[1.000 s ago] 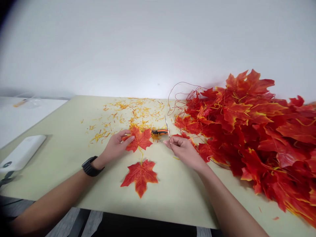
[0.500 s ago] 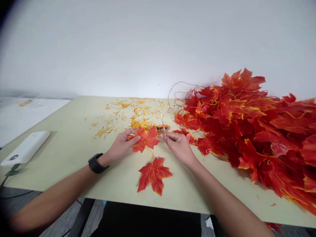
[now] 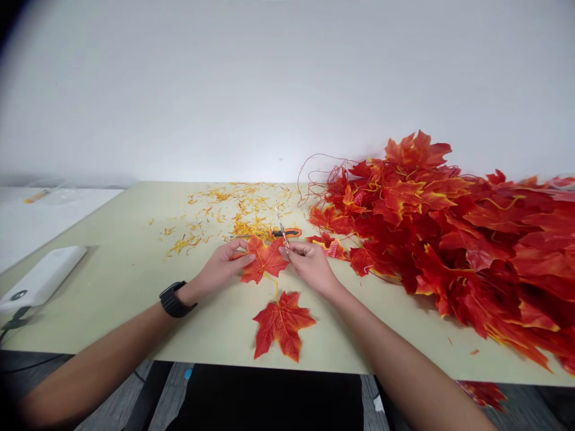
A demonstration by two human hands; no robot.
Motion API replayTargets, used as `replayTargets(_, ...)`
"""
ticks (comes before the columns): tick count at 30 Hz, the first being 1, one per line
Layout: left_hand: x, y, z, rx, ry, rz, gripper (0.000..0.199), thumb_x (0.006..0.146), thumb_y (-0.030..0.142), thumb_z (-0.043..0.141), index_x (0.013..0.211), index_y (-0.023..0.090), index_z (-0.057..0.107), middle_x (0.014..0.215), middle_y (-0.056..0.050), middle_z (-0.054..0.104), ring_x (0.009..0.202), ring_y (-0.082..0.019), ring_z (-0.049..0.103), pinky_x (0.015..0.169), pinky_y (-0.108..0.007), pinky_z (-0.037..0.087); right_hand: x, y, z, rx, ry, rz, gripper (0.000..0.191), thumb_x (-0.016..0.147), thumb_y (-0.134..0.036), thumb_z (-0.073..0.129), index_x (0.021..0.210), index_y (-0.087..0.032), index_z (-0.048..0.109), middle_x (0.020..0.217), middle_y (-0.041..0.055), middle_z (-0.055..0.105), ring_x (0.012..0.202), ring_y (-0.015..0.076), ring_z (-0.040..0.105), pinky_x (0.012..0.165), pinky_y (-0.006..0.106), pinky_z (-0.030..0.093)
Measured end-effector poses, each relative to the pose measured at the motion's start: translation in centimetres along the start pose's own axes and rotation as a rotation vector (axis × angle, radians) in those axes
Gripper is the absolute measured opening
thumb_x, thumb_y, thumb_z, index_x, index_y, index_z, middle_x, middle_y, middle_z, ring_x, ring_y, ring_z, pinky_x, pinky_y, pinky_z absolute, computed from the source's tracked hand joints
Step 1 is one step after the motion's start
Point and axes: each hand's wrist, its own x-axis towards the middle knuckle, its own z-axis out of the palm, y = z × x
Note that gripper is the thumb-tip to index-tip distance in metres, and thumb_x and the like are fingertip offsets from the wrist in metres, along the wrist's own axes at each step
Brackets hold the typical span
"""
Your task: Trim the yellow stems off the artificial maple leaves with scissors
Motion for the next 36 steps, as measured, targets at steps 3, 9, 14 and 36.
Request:
replayTargets(3,-0.2,0.6,0.0,0.278,0.265,0.181,0.048,0.094,0.044,0.073,0.134,0.023,0.057,0.145,-0.013,0.068,0.132,-0.027,0.064,0.111,-0.046,0.053,-0.1,-0.3,0.5,-0.009,-0.038,-0.034,0.068,0.078,-0.081,0.080,0.065,-0.020,0.052,0.060,-0.0035,0.037,0.057,0.0101,0.032,0.056,0.028,0.025)
replayTargets(9,1.1,2.7,0.1,0.592,0.037,0.333,0.042,0.098,0.054,0.074,0.133,0.031,0.073,0.142,-0.006,0.072,0.147,-0.031,0.050,0.128,-0.055,0.031,-0.2,-0.5,1.9,-0.001,-0.125,-0.065,0.059,0.084,-0.073,0.075,0.067,-0.021,0.054,0.061,-0.0030,0.042,0.059,0.0108,0.034,0.058,0.027,0.027)
replayTargets(14,2.0,1.8,0.3,0.351,-0.056,0.267,0.037,0.103,0.049,0.062,0.083,0.020,0.073,0.088,-0.003,0.073,0.089,-0.018,0.064,0.089,-0.035,0.048,-0.4,-0.3,2.0,-0.008,-0.116,-0.009,0.058,0.084,-0.074,0.075,0.072,-0.020,0.054,0.064,-0.0029,0.044,0.058,0.0106,0.035,0.056,0.027,0.029)
replayTargets(36,1.6,0.9,-0.9,-0.020,-0.018,0.157,0.053,0.100,0.066,0.058,0.078,0.018,0.049,0.075,0.001,0.047,0.069,-0.010,0.040,0.068,-0.027,0.036,-1.0,-0.4,0.4,-0.025,-0.112,0.012,0.068,0.077,-0.074,0.085,0.066,-0.021,0.044,0.065,-0.0017,0.050,0.063,0.0118,0.044,0.063,0.028,0.036)
